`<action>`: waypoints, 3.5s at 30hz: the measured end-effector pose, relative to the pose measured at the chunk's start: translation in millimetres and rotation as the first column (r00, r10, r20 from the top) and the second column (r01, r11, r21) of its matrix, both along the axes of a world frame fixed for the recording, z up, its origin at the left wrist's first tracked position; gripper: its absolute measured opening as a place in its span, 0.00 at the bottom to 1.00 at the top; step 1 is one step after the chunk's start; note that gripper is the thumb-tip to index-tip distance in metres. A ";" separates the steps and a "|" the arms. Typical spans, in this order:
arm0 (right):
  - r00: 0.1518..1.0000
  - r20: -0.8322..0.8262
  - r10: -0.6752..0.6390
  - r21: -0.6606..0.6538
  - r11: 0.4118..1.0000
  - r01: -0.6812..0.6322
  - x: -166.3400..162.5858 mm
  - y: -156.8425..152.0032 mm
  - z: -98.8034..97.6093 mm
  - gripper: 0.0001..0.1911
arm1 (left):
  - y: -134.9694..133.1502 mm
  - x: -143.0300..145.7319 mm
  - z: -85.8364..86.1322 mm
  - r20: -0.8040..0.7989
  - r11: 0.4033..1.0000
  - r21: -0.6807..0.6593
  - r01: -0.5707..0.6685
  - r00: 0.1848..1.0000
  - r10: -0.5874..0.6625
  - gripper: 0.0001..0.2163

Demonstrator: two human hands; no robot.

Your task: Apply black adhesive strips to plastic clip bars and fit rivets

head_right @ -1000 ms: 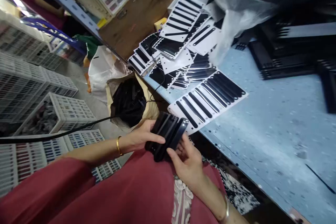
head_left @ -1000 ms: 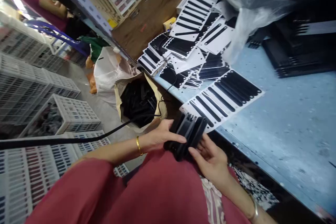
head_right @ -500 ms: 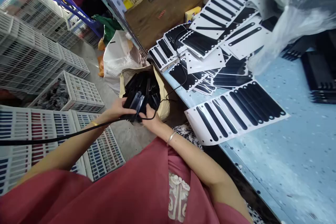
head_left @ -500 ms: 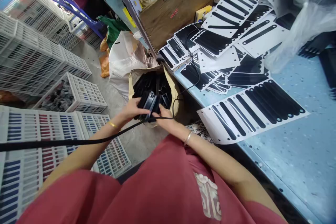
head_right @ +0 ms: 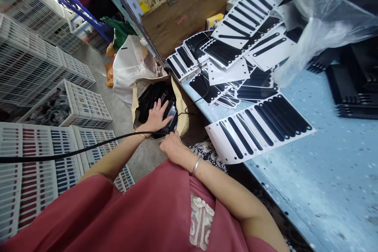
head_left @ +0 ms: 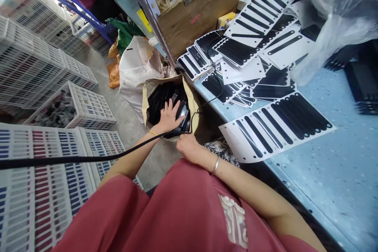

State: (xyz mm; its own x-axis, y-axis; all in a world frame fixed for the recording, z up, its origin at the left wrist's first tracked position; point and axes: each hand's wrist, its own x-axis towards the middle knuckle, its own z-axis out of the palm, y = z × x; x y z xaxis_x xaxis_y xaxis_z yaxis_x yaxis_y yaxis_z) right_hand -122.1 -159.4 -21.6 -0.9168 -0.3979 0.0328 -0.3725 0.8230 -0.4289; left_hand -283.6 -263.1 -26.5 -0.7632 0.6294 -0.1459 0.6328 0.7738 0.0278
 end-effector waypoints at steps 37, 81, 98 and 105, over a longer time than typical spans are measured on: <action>0.977 -0.043 -0.210 -0.039 0.977 0.209 86.4 71.1 71.5 0.06 | 53.3 -23.8 15.7 -0.042 0.985 -0.051 -0.167 0.985 0.165 0.47; -0.151 0.083 -0.985 0.342 -0.114 0.933 296.0 420.1 51.9 0.16 | 457.0 192.5 55.5 0.080 0.634 0.220 0.741 0.634 -0.769 0.13; -0.099 0.028 -0.995 0.339 -0.084 0.937 293.2 398.8 45.7 0.13 | 480.3 186.0 59.5 0.221 0.623 0.254 0.740 0.582 -0.782 0.16; 0.272 -0.010 -0.962 0.218 0.263 0.940 292.2 338.8 28.7 0.19 | 468.0 196.9 62.3 0.387 0.454 0.329 0.828 0.321 -0.864 0.19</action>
State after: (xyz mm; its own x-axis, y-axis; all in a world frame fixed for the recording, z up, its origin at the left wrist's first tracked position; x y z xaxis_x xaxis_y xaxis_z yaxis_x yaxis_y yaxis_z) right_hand 170.1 179.4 7.1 -0.6299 0.7754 -0.0455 0.7611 0.6045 -0.2352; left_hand -86.7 205.0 35.8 0.3435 0.9144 -0.2143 0.8307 -0.1893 0.5236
